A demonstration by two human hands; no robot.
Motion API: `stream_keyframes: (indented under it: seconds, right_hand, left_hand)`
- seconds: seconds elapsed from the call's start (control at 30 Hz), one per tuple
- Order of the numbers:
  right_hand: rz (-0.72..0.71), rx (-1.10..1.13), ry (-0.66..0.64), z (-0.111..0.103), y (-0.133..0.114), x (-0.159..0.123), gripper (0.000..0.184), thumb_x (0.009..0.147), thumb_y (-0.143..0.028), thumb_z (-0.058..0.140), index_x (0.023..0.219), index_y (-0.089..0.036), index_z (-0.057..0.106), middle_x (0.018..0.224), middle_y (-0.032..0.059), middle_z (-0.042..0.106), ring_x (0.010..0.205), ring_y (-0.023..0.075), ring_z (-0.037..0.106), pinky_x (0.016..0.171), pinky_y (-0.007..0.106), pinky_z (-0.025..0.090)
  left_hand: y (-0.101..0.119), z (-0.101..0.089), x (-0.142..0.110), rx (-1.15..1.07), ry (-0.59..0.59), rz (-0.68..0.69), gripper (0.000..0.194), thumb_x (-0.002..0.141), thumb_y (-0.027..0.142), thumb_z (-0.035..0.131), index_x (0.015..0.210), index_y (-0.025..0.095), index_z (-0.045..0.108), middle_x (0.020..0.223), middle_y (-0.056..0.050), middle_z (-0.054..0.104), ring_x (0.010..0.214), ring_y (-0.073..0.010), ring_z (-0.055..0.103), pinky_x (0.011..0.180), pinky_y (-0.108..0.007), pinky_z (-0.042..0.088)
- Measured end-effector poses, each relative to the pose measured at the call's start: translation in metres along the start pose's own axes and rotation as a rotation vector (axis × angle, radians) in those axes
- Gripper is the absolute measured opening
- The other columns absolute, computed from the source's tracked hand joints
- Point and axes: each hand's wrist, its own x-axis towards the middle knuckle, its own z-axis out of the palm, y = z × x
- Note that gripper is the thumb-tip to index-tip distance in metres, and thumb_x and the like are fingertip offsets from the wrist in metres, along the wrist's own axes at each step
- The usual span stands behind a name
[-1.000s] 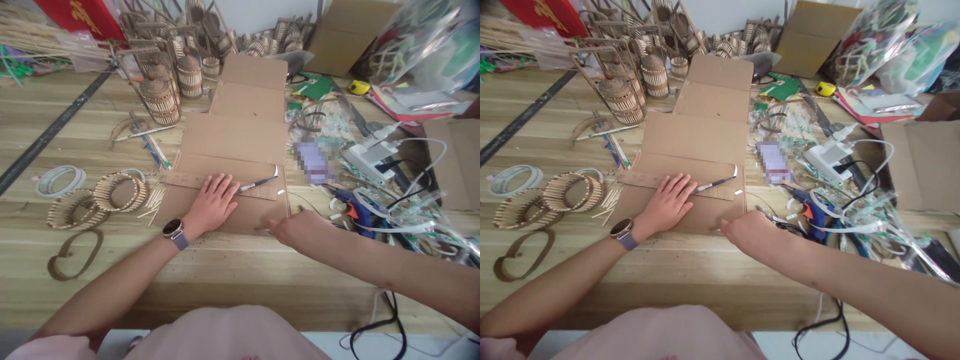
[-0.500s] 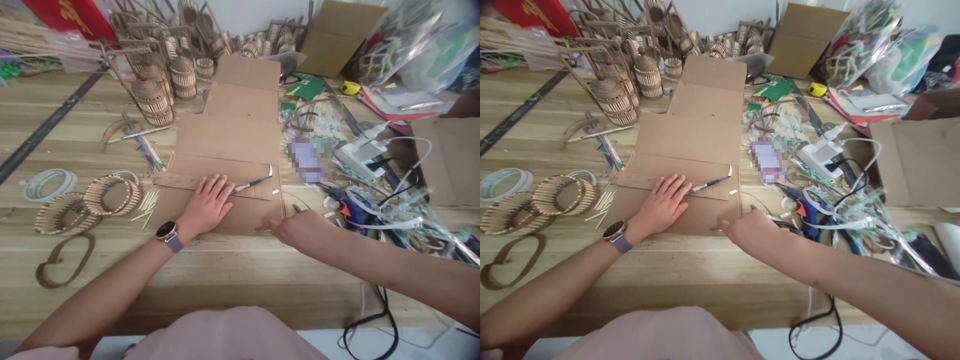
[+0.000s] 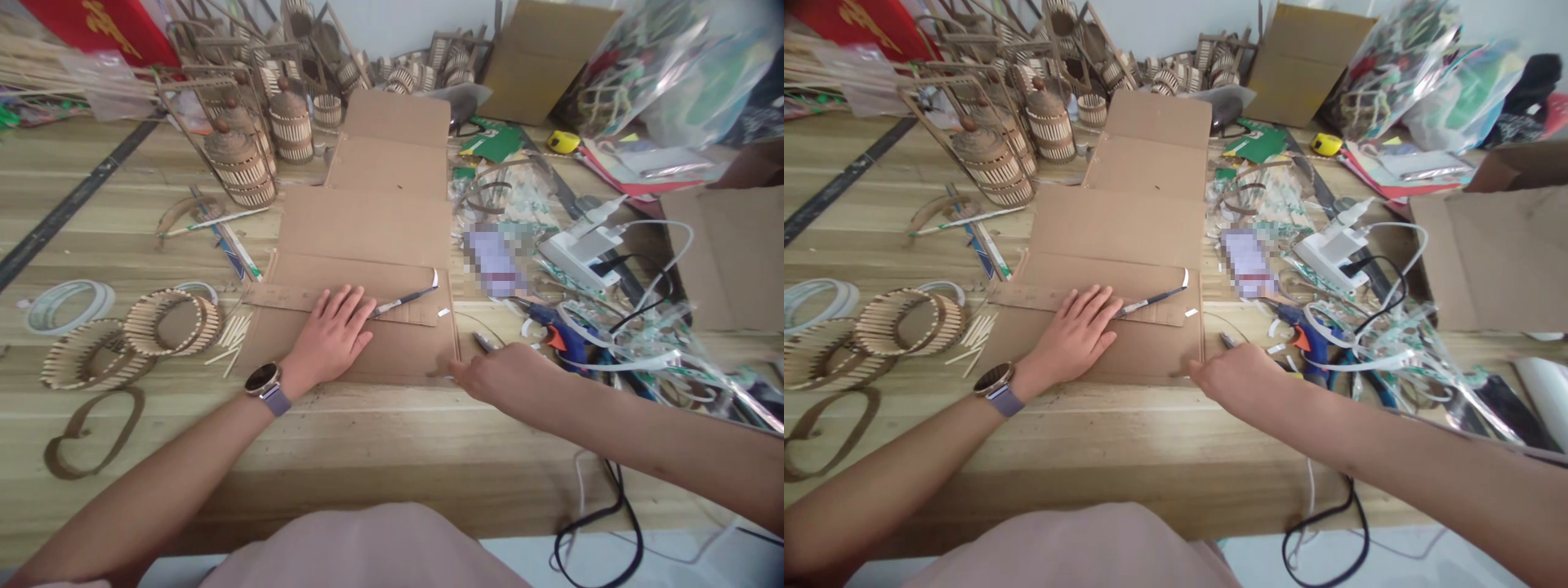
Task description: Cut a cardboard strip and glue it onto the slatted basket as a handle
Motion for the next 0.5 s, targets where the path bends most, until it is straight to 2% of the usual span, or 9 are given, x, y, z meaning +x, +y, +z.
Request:
stream_keyframes:
  seconds: [0.23, 0.5]
  right_hand:
    - [-0.006, -0.009, 0.024, 0.014, 0.007, -0.003, 0.045, 0.085, -0.002, 0.048, 0.127, -0.018, 0.057, 0.061, 0.0052, 0.068, 0.056, 0.0225, 0.068, 0.044, 0.024, 0.025]
    - [0.003, -0.024, -0.011, 0.020, 0.011, -0.006, 0.051, 0.080, 0.003, 0.049, 0.127, -0.016, 0.055, 0.057, 0.0038, 0.066, 0.054, 0.0226, 0.068, 0.042, 0.024, 0.027]
  left_hand:
    - [-0.002, 0.002, -0.001, 0.007, 0.002, 0.007, 0.050, 0.101, 0.036, 0.036, 0.144, 0.012, 0.044, 0.153, -0.018, 0.039, 0.142, -0.0350, 0.034, 0.117, -0.057, 0.024]
    - [-0.001, 0.000, 0.000, 0.015, -0.016, 0.001, 0.050, 0.101, 0.036, 0.035, 0.145, 0.013, 0.043, 0.154, -0.017, 0.039, 0.142, -0.0343, 0.034, 0.117, -0.056, 0.023]
